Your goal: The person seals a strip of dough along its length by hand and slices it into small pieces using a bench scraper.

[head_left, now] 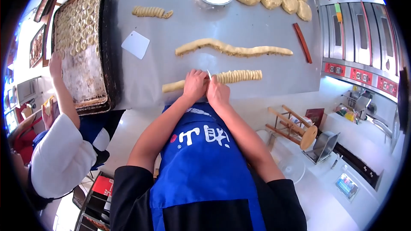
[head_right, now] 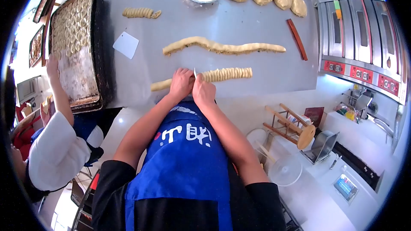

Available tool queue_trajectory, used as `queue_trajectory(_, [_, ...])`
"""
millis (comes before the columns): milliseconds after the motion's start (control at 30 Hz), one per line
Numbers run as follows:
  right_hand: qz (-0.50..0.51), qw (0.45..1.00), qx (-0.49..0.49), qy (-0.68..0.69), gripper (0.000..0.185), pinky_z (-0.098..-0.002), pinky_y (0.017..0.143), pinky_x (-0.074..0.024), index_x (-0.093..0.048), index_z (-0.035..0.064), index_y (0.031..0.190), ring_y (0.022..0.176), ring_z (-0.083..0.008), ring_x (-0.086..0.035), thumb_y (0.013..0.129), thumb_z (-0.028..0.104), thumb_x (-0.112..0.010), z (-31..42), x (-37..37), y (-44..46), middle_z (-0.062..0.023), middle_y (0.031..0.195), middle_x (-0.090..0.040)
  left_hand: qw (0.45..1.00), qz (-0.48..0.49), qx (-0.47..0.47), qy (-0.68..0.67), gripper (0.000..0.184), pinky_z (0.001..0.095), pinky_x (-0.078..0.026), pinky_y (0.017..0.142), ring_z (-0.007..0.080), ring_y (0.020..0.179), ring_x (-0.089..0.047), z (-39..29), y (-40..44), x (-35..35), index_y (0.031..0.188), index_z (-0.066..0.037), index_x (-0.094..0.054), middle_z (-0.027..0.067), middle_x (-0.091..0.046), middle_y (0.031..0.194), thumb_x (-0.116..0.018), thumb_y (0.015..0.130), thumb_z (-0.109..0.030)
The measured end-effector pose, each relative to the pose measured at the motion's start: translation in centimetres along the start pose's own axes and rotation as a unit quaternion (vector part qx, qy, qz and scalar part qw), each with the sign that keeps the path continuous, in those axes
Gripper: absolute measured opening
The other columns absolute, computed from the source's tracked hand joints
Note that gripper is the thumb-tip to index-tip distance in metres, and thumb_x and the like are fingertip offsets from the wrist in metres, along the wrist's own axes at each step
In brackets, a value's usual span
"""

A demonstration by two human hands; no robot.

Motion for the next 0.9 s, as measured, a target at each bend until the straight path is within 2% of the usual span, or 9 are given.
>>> queue_trajectory(133, [-0.027, 0.999, 0.011, 0.04, 0.023, -0.0533, 0.062, -0.0566, -0.06, 0.0029, 0.102, 0.069, -0.042, -0.073, 0.105, 0.025, -0.055, -1.4, 1.7, 0.1, -0.021, 0.072, -0.072, 0.994, -0.08, 0.009, -0.069, 0.02, 0.0489, -0.048, 0.092, 0.0364, 0.102, -0.062, -0.3, -0.2, 1.0, 0.097, -0.007, -0.072, 0.013, -0.072, 0.1, -0.076, 0.08, -0.016])
queue_trajectory(200, [-0.058, 0.995, 0.027, 0.071, 0.023, -0.053, 0.062, -0.0568, -0.061, 0.0017, 0.103, 0.07, -0.0425, -0.073, 0.104, 0.024, -0.056, -1.4, 2.7, -0.6, -0.0219, 0.073, -0.072, 0.999, -0.039, -0.004, -0.032, 0.02, 0.0482, -0.049, 0.093, 0.0358, 0.103, -0.062, 0.1, -0.5, 1.1, 0.096, -0.007, -0.072, 0.0123, -0.072, 0.1, -0.076, 0.079, -0.017])
queue_trajectory(333, [0.014, 0.998, 0.064, 0.025, 0.021, -0.0522, 0.061, -0.0572, -0.061, 0.0006, 0.102, 0.068, -0.0415, -0.073, 0.101, 0.021, -0.057, 0.4, 4.0, -0.5, -0.0232, 0.072, -0.072, 0.999, -0.029, 0.014, -0.026, 0.017, 0.0481, -0.049, 0.094, 0.0373, 0.103, -0.062, 0.1, -0.5, 0.9, 0.094, -0.007, -0.071, 0.0114, -0.071, 0.1, -0.075, 0.08, -0.015])
queue_trajectory(467, [0.034, 0.998, 0.056, -0.002, 0.017, -0.0523, 0.06, -0.0575, -0.061, 0.0015, 0.101, 0.067, -0.0414, -0.073, 0.099, 0.018, -0.057, 1.3, 1.1, 0.2, -0.0237, 0.072, -0.072, 0.999, -0.015, 0.023, -0.03, 0.017, 0.0479, -0.049, 0.094, 0.0376, 0.103, -0.061, 0.3, -0.7, 0.9, 0.094, -0.007, -0.071, 0.0116, -0.071, 0.1, -0.076, 0.08, -0.016])
queue_trajectory(567, [-0.022, 0.999, 0.025, 0.014, 0.016, -0.0514, 0.06, -0.0576, -0.06, 0.0027, 0.1, 0.065, -0.0411, -0.073, 0.099, 0.018, -0.057, 1.1, 0.0, 0.4, -0.0219, 0.07, -0.071, 1.0, -0.014, 0.019, -0.009, 0.017, 0.0476, -0.049, 0.094, 0.0372, 0.104, -0.062, 0.9, -0.4, 0.7, 0.095, -0.008, -0.071, 0.0118, -0.071, 0.101, -0.076, 0.081, -0.017])
queue_trajectory(633, [-0.033, 0.999, 0.033, 0.025, 0.016, -0.0514, 0.059, -0.0573, -0.06, 0.003, 0.1, 0.065, -0.041, -0.073, 0.1, 0.019, -0.058, 0.3, 1.0, 0.1, -0.0212, 0.069, -0.071, 0.995, -0.067, 0.03, -0.071, 0.017, 0.0473, -0.049, 0.094, 0.0365, 0.105, -0.062, 0.7, -1.0, 1.2, 0.096, -0.008, -0.072, 0.0118, -0.071, 0.102, -0.076, 0.082, -0.017])
queue_trajectory(700, [-0.082, 0.993, 0.06, 0.062, 0.019, -0.0515, 0.059, -0.0566, -0.061, 0.0036, 0.1, 0.063, -0.0409, -0.072, 0.103, 0.022, -0.059, 0.0, 2.4, -0.4, -0.0195, 0.067, -0.07, 0.997, -0.052, 0.016, -0.049, 0.017, 0.0475, -0.049, 0.094, 0.0361, 0.105, -0.063, 0.9, -1.0, 1.8, 0.096, -0.007, -0.071, 0.0118, -0.071, 0.101, -0.076, 0.081, -0.017])
queue_trajectory(833, [-0.051, 0.993, 0.084, 0.063, 0.019, -0.0507, 0.059, -0.0571, -0.061, 0.0023, 0.099, 0.064, -0.0413, -0.072, 0.102, 0.02, -0.058, 1.2, 4.0, -1.4, -0.0203, 0.067, -0.07, 0.999, -0.027, 0.018, -0.026, 0.018, 0.0473, -0.048, 0.094, 0.0359, 0.104, -0.062, 0.9, -1.3, 2.1, 0.097, -0.008, -0.071, 0.0113, -0.071, 0.101, -0.076, 0.081, -0.017])
queue_trajectory(900, [0.029, 0.996, 0.088, -0.005, 0.018, -0.0503, 0.06, -0.0579, -0.061, 0.0007, 0.099, 0.065, -0.0416, -0.073, 0.1, 0.018, -0.057, 2.1, 3.3, -0.6, -0.0219, 0.067, -0.07, 1.0, -0.008, 0.02, -0.022, 0.02, 0.0472, -0.048, 0.094, 0.0365, 0.104, -0.061, 0.9, -0.9, 2.0, 0.098, -0.008, -0.071, 0.0113, -0.072, 0.103, -0.076, 0.08, -0.017])
Point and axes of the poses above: each hand's wrist, its own y-axis towards the middle knuckle, its own x-axis out of the back of the hand, z = x × y, the point moved 3 cm from there along y, towards the middle knuckle
